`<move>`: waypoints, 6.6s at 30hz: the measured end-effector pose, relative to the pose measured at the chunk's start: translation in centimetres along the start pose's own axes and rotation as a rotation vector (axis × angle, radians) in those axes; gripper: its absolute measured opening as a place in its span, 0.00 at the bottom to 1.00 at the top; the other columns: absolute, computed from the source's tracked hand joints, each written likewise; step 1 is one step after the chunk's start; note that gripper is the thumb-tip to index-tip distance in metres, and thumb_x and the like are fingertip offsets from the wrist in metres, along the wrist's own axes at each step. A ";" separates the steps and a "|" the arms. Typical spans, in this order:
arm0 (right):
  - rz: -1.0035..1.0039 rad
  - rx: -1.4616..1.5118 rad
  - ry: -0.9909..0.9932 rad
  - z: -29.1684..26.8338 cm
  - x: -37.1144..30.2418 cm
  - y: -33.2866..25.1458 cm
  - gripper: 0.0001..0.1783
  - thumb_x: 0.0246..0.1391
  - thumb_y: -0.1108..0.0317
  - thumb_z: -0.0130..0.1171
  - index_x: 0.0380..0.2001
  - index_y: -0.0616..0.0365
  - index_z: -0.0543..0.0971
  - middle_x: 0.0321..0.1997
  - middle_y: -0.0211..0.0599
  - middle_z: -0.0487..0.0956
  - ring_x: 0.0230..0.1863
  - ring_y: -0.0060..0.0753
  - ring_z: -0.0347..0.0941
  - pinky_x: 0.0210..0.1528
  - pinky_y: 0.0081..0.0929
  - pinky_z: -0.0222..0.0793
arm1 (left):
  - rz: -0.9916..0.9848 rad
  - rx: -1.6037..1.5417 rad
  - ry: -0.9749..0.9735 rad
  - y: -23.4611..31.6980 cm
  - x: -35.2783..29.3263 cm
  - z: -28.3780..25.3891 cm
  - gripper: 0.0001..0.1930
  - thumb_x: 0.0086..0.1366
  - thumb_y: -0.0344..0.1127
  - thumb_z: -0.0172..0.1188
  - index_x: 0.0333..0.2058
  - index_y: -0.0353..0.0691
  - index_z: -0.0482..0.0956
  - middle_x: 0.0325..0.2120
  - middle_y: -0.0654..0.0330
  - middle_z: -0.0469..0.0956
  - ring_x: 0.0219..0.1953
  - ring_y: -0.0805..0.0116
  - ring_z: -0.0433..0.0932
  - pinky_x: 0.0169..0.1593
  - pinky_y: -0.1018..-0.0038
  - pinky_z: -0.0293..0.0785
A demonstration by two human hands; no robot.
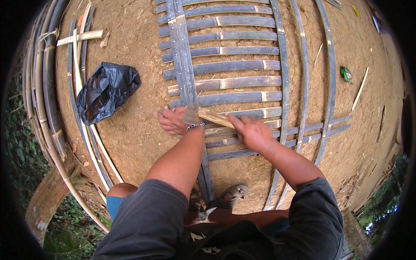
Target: The person uses a hammer to drive nails into a bamboo lattice structure laid on the ground. They repeatedly pick up nails from a black plastic bag and secure the bamboo strips together.
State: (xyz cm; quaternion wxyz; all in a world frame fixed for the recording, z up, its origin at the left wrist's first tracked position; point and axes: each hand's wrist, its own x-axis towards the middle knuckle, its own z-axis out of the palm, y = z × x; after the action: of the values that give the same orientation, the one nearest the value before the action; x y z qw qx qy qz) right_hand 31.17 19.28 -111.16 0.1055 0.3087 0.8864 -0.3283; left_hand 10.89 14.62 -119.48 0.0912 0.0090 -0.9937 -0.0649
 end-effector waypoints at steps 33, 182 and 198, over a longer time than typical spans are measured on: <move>-0.064 -0.071 -0.031 0.5 0.6 1.2 0.42 0.56 0.73 0.59 0.72 0.29 0.64 0.37 0.40 0.76 0.38 0.48 0.80 0.37 0.47 0.78 | 0.043 -0.128 0.089 -1.2 -0.3 1.2 0.10 0.63 0.28 0.54 0.42 0.45 0.76 0.56 0.52 0.75 0.60 0.50 0.71 0.61 0.50 0.64; 0.047 -0.324 0.137 0.7 1.4 -0.2 0.20 0.57 0.74 0.55 0.52 0.46 0.75 0.43 0.41 0.79 0.43 0.51 0.80 0.42 0.45 0.77 | 0.459 -0.214 -0.371 -6.6 -0.3 -2.8 0.29 0.74 0.42 0.48 0.67 0.31 0.65 0.76 0.53 0.52 0.78 0.55 0.48 0.77 0.50 0.41; -0.007 0.085 0.227 1.0 -0.6 -2.6 0.28 0.65 0.68 0.60 0.67 0.51 0.68 0.55 0.56 0.80 0.52 0.67 0.77 0.52 0.51 0.75 | 0.423 -0.255 -0.378 -6.0 -0.2 -3.1 0.28 0.73 0.38 0.47 0.70 0.39 0.64 0.75 0.52 0.54 0.78 0.53 0.50 0.76 0.46 0.40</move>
State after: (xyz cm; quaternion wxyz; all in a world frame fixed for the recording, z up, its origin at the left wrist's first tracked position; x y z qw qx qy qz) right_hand 30.06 16.78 -110.39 -0.0099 0.3450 0.8791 -0.3288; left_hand 11.70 8.32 -117.29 -0.0832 -0.2217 -0.9567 -0.1690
